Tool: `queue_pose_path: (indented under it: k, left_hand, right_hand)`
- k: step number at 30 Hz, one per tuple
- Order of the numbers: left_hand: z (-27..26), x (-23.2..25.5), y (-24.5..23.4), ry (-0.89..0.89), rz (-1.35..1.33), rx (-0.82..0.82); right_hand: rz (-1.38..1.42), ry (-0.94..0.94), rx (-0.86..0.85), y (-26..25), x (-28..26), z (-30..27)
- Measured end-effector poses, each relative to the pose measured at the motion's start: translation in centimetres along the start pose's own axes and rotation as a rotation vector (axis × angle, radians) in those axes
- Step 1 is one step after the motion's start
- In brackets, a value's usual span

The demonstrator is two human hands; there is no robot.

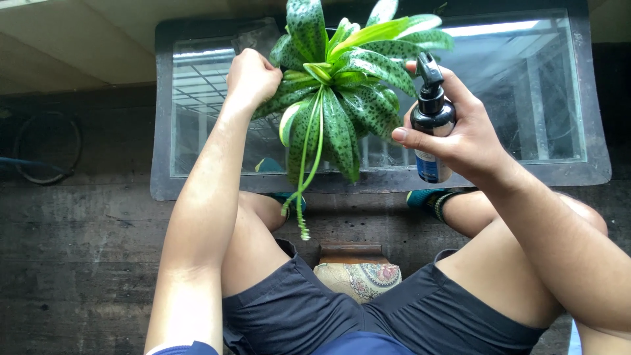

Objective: The person is using a spray bottle to mist the leaves of a potted plant on a glass table, while using their other hand to move the leaves for better coverage.

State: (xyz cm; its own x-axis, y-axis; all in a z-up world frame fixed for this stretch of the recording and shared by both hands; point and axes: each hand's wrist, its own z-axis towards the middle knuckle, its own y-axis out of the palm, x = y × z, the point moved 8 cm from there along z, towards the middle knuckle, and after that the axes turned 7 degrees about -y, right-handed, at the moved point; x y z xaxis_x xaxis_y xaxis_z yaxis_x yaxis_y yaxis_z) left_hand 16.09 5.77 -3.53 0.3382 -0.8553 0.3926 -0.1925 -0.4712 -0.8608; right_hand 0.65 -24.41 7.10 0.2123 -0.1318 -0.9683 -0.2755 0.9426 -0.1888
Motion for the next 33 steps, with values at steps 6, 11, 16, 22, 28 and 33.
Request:
queue_pose_path:
  k: [6, 11, 16, 22, 28, 33]
  left_hand:
    - [-2.9, -0.8, -0.6, -0.143, 0.023, -0.022]
    - [-5.6, -0.8, -0.6, -0.153, 0.059, -0.062]
    - [-7.5, -1.3, 0.3, -0.153, 0.095, -0.086]
    - [-9.8, -1.8, 1.8, -0.134, 0.085, -0.087]
    - [-9.9, -2.2, 3.2, -0.092, 0.055, -0.020]
    - [-10.6, -1.3, 3.3, -0.091, 0.006, -0.042]
  right_hand:
    - [-0.008, 0.010, -0.010, -0.1, 0.0, -0.4]
    - [-0.003, -0.019, -0.026, 0.0, -0.1, -0.6]
    - [0.005, -0.024, -0.022, 0.0, -0.1, -0.8]
    - [0.014, -0.019, -0.028, 0.3, 0.0, -1.2]
    - [-0.050, -0.008, -0.031, 0.5, -0.3, -1.5]
    - [-0.011, 0.016, -0.036, 0.9, -0.2, -1.3]
